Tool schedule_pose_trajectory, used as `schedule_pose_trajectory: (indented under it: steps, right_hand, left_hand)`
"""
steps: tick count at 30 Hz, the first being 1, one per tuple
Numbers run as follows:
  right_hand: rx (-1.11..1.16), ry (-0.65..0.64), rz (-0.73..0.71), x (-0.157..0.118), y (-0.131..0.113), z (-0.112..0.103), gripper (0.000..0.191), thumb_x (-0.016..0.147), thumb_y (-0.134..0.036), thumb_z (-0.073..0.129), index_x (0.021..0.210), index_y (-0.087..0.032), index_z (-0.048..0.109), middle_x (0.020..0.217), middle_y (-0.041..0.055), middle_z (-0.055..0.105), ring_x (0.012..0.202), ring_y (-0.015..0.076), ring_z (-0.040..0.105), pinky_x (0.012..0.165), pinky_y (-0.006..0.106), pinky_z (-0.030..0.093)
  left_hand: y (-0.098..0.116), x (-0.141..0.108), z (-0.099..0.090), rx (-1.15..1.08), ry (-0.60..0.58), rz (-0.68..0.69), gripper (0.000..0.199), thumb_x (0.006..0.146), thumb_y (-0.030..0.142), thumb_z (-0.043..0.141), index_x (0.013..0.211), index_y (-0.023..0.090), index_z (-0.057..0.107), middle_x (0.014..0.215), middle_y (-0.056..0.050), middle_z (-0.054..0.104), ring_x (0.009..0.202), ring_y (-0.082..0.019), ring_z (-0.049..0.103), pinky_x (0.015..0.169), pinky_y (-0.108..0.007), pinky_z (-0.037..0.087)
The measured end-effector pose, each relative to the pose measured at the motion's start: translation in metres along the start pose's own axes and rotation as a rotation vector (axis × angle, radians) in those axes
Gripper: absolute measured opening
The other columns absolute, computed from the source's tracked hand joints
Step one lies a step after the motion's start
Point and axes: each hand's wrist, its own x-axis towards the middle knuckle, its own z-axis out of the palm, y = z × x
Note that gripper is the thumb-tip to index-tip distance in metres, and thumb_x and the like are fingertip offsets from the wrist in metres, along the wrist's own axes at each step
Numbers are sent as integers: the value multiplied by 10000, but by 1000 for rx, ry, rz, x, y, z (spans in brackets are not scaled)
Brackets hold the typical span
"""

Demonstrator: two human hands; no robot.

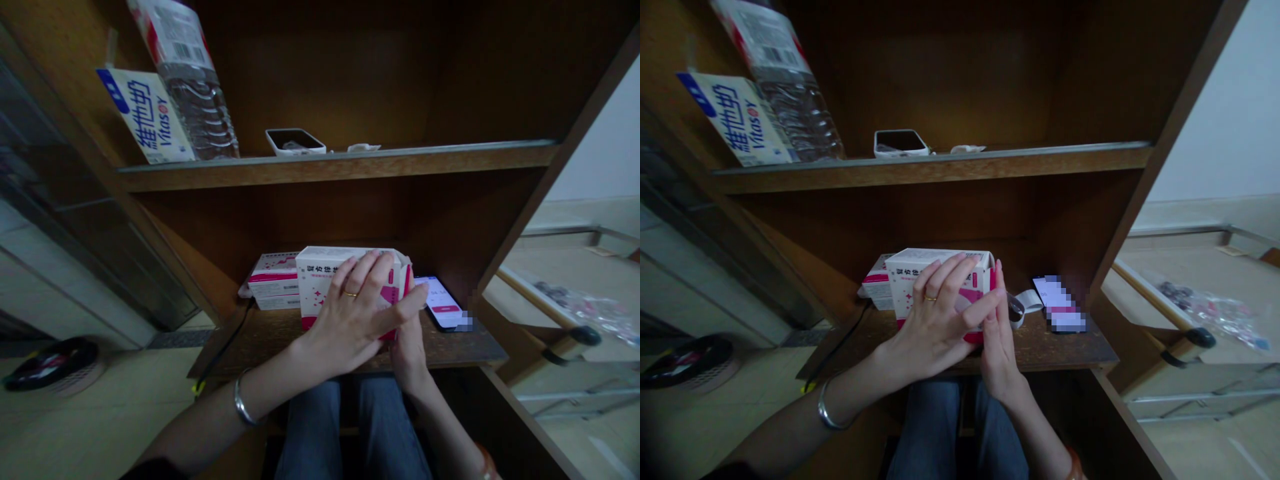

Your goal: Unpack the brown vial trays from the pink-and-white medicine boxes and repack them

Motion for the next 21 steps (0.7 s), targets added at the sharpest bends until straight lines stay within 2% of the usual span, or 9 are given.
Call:
schedule_pose_trajectory:
  steps: [3, 5, 8, 10, 12, 15, 18, 21]
  right_hand:
    - [14, -86, -55, 3, 0, -2, 585, 1041, -448, 274, 1589, -360, 86, 1678, -40, 108, 1538, 224, 134, 1255, 463, 190]
    - [-15, -119, -62, 5, -2, -2, 633, 1028, -462, 336, 1587, -366, 55, 1683, -37, 75, 1542, 215, 112, 1259, 465, 159]
    - [-58, -111, -20, 12, -7, -2, 669, 1015, -433, 418, 1585, -368, 76, 1682, -25, 92, 1544, 197, 110, 1261, 461, 125]
    - [-48, -69, -12, 20, -11, -2, 647, 1011, -437, 430, 1581, -363, 133, 1672, -14, 155, 1540, 198, 137, 1256, 473, 138]
    - [-13, -29, -2, 32, -14, -5, 628, 1002, -447, 450, 1572, -354, 201, 1655, -6, 225, 1534, 212, 172, 1244, 490, 183]
    - [69, 33, 33, 55, -17, -13, 640, 977, -458, 491, 1561, -333, 262, 1618, 18, 326, 1482, 247, 323, 1207, 492, 291]
    - [116, 95, 115, 82, -8, -22, 711, 927, -476, 556, 1559, -295, 286, 1563, 55, 422, 1379, 281, 473, 1149, 495, 395]
    - [118, 25, 293, 111, 17, -27, 716, 907, -504, 550, 1546, -302, 299, 1421, 74, 577, 1181, 299, 631, 1001, 529, 528]
  left_hand:
    - [1, 4, -1, -5, -19, -36, 667, 773, 237, 626, 1398, 185, 399, 1461, -177, 413, 1410, -317, 324, 1174, -439, 194]
    - [1, 6, 1, -38, -12, -68, 629, 806, 254, 599, 1400, 151, 420, 1447, -177, 443, 1403, -312, 341, 1183, -433, 189]
    - [-3, 10, 4, -93, -30, -105, 622, 819, 229, 578, 1413, 136, 419, 1454, -183, 454, 1404, -309, 358, 1183, -442, 204]
    - [-12, 16, 5, -124, -101, -116, 693, 810, 244, 603, 1457, 147, 375, 1503, -184, 410, 1429, -305, 338, 1187, -444, 208]
    - [-27, 22, 3, -155, -205, -135, 867, 773, 370, 683, 1514, 152, 290, 1563, -199, 324, 1465, -321, 286, 1195, -459, 195]
    - [-57, 31, 1, -176, -344, -213, 1246, 603, 622, 781, 1561, 118, 165, 1582, -251, 267, 1475, -375, 247, 1196, -523, 170]
    - [-90, 38, 9, -178, -475, -260, 1298, 561, 604, 801, 1571, 120, 146, 1544, -265, 327, 1423, -417, 318, 1150, -587, 232]
    - [-118, 45, 33, -300, -600, -303, 1278, 539, 568, 799, 1558, 93, 189, 1556, -257, 325, 1430, -429, 296, 1123, -555, 315]
